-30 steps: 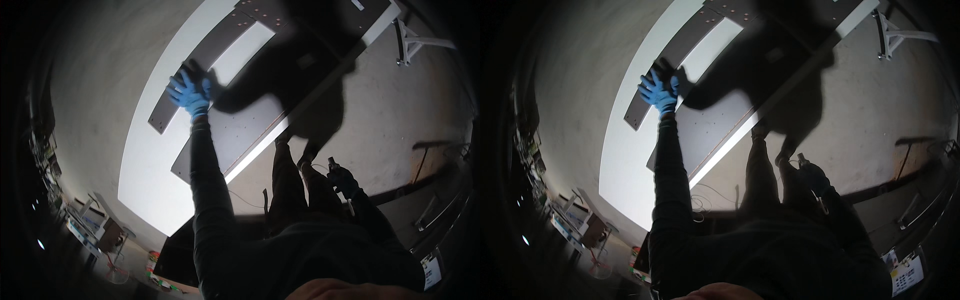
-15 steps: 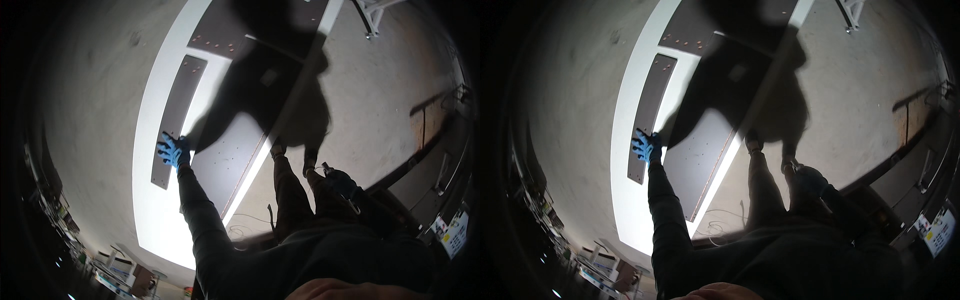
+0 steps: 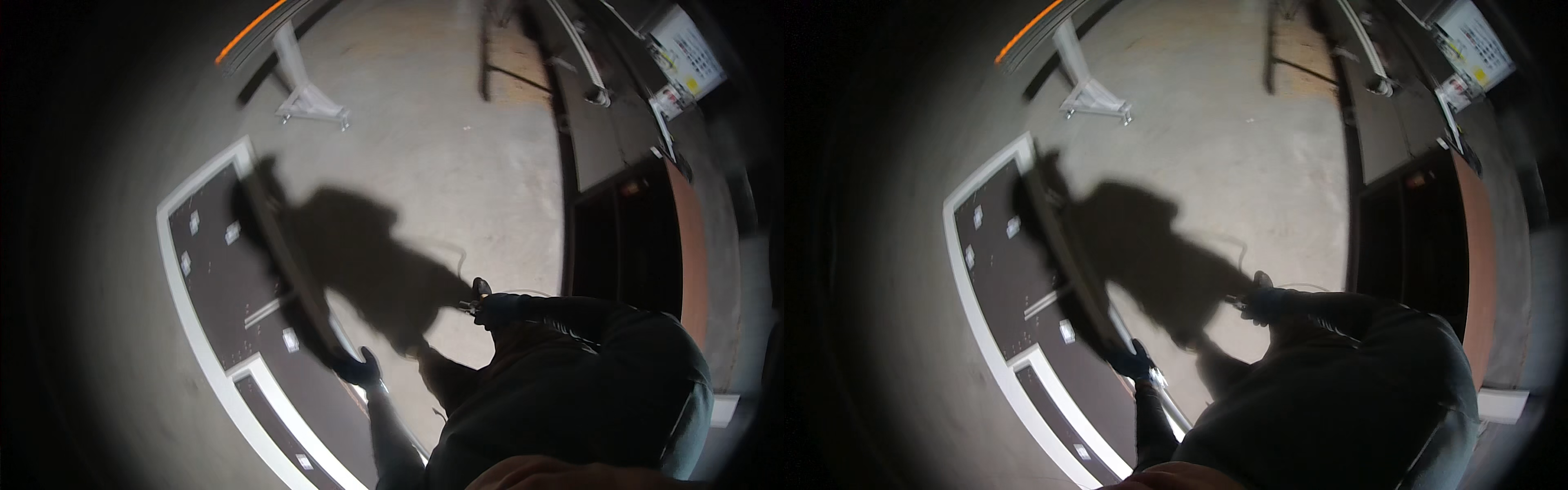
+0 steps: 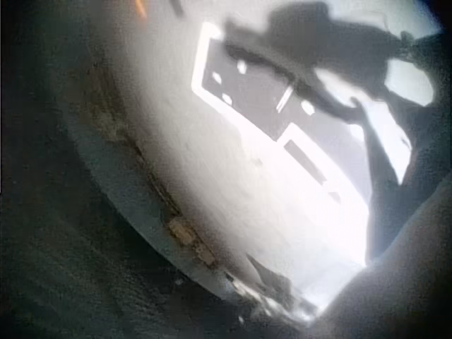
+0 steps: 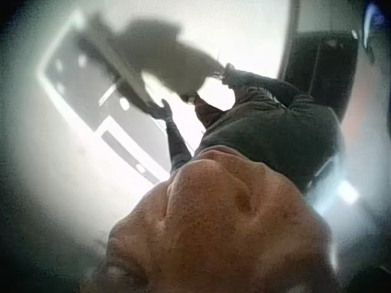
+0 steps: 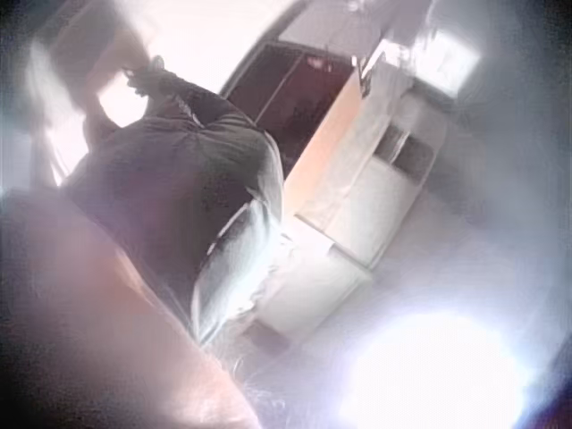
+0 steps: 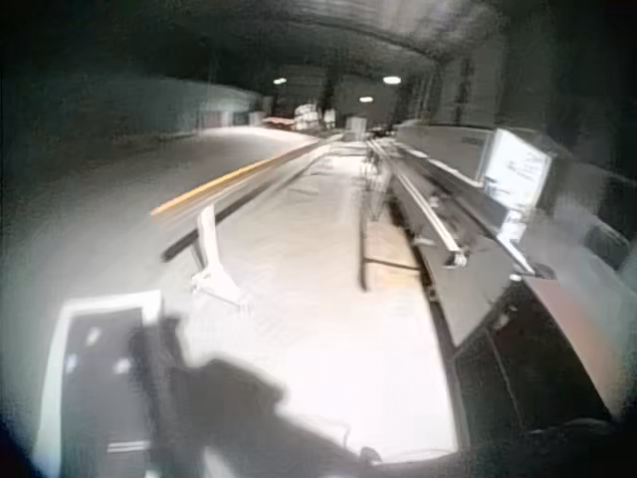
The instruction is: The person repeatedly feeds rectangular panels through an edge banding machine, then removes and stacks them. The person handles multiple panels one at a time, using both hands to guide each piece through the machine and place it on a growing stack.
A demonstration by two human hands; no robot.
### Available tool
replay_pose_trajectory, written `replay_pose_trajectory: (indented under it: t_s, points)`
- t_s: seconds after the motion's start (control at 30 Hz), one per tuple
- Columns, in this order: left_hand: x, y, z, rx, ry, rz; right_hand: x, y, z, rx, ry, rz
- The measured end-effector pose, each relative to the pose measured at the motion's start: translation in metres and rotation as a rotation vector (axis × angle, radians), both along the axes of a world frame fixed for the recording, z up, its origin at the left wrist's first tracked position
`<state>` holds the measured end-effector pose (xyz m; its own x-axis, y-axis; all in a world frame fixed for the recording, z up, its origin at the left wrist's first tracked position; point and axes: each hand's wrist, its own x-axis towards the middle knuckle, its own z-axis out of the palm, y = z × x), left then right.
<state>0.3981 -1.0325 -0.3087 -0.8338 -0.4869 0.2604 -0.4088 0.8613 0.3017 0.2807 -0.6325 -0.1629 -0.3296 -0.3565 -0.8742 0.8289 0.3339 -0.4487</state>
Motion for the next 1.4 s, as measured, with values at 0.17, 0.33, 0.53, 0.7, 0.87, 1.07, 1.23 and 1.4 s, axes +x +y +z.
replay_pose_trajectory:
  t_s: [0.17,0.33,0.53,0.7,0.87,1.07,1.23,1.4]
  points:
    - [-0.137,0.137,-0.003,0.937,-0.229,-0.447,-0.032,0.111,0.011,0.184,0.272,0.318]
    - [-0.251,0.266,0.003,0.549,-0.244,-0.95,-0.031,0.248,0.068,0.343,0.386,0.231]
    - [-0.329,0.452,0.063,0.484,-0.281,-1.258,-0.016,0.388,0.11,0.328,0.284,-0.539]
    - [-0.367,0.559,0.107,0.73,-0.522,-1.377,-0.013,0.462,0.131,0.121,0.267,-1.12]
    - [-0.421,0.634,0.125,0.561,-0.634,-1.661,-0.026,0.505,0.16,0.064,0.386,-1.402]
    - [-0.473,0.742,0.155,0.975,-0.886,-1.39,-0.036,0.546,0.183,-0.319,0.409,-1.719]
    - [-0.514,0.829,0.187,1.131,-0.866,-1.444,-0.042,0.558,0.188,-0.132,0.569,-1.891]
    - [-0.546,0.897,0.216,1.355,-1.016,-1.288,-0.043,0.575,0.202,-0.07,0.429,-1.876]
